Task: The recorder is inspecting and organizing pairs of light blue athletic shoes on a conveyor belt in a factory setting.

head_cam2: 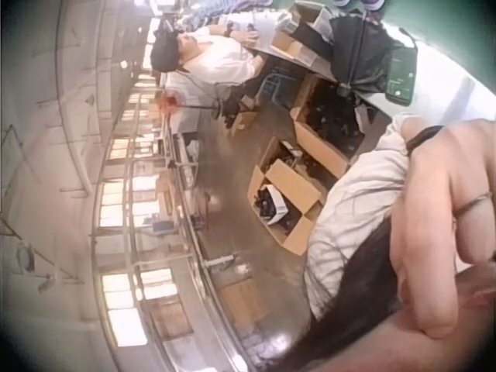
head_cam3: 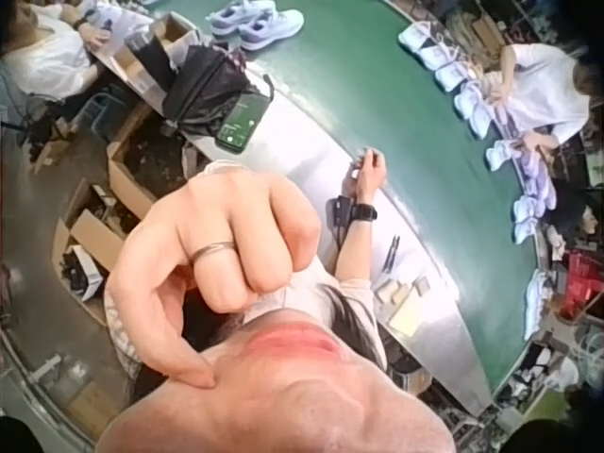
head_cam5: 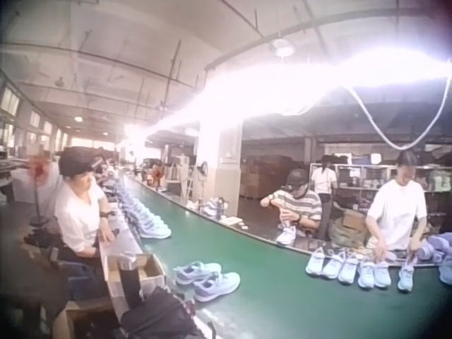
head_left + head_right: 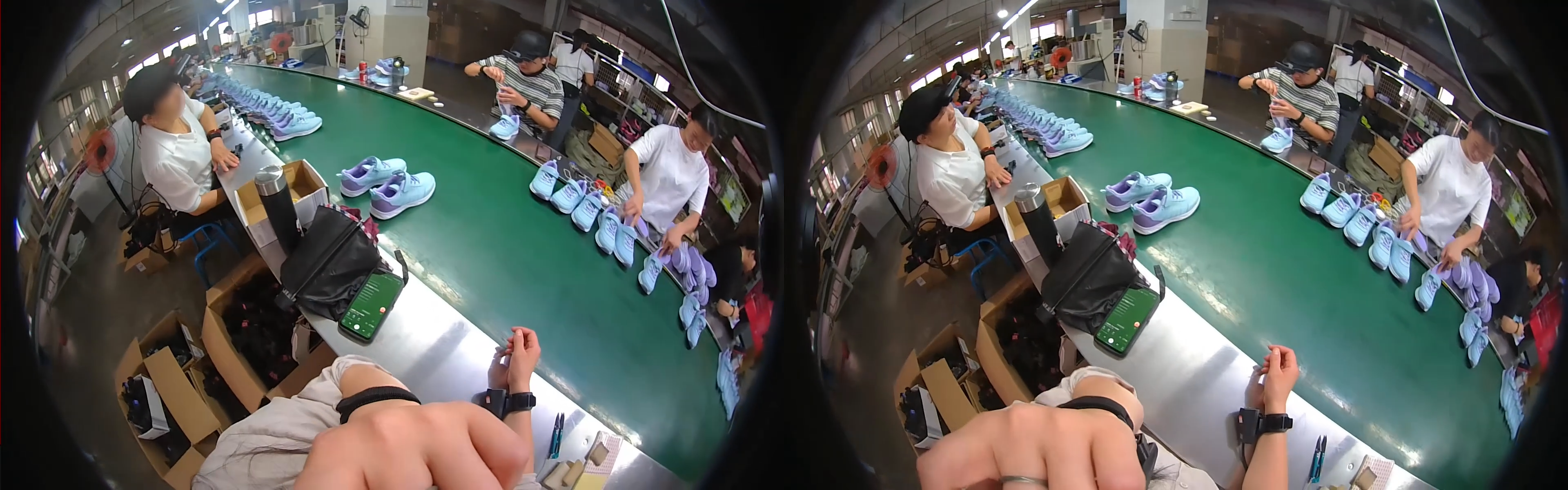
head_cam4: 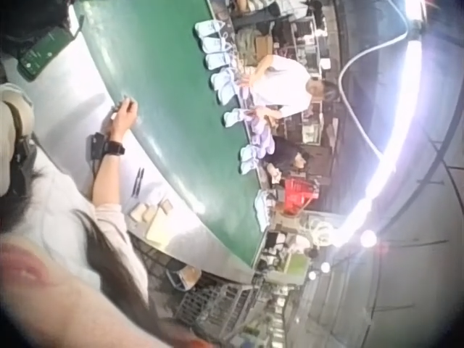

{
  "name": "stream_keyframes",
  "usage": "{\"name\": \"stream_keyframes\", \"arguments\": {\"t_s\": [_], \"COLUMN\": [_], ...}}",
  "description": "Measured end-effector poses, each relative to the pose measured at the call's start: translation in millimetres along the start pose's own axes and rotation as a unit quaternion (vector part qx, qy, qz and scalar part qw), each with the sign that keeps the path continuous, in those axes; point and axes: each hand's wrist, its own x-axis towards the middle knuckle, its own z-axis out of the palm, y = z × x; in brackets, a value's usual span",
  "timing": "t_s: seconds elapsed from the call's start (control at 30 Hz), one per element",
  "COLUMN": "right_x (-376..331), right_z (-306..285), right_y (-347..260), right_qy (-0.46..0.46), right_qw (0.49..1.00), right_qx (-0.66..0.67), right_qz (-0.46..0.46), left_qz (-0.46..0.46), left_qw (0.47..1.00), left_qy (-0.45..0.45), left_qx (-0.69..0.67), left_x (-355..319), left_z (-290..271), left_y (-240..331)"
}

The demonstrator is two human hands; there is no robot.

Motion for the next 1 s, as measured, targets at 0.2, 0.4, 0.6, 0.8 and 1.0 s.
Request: {"name": "stream_keyframes", "arguments": {"t_s": [0.2,0.4,0.6,0.8,1.0], "right_x": [0,2,1,1,1], "right_z": [-1,-2,-4,-9,-12], "right_y": [-2,-1,0,1,2], "right_qy": [0.002,-0.007,-0.002,0.001,-0.011], "right_qw": [1.0,1.0,1.0,1.0,1.0], "right_qx": [0.006,0.015,0.017,0.02,0.014], "right_qz": [-0.001,0.002,-0.003,-0.003,-0.008], "left_qz": [-0.044,-0.079,-0.079,-0.031,-0.03], "left_qw": [0.996,0.989,0.987,0.99,0.991], "left_qy": [0.057,0.078,0.07,0.053,0.08], "left_qx": [-0.06,-0.102,-0.122,-0.13,-0.103], "left_x": [-11,-17,-19,-20,-13], "left_z": [14,18,22,27,33], "left_y": [-9,-10,-14,-20,-8]}}
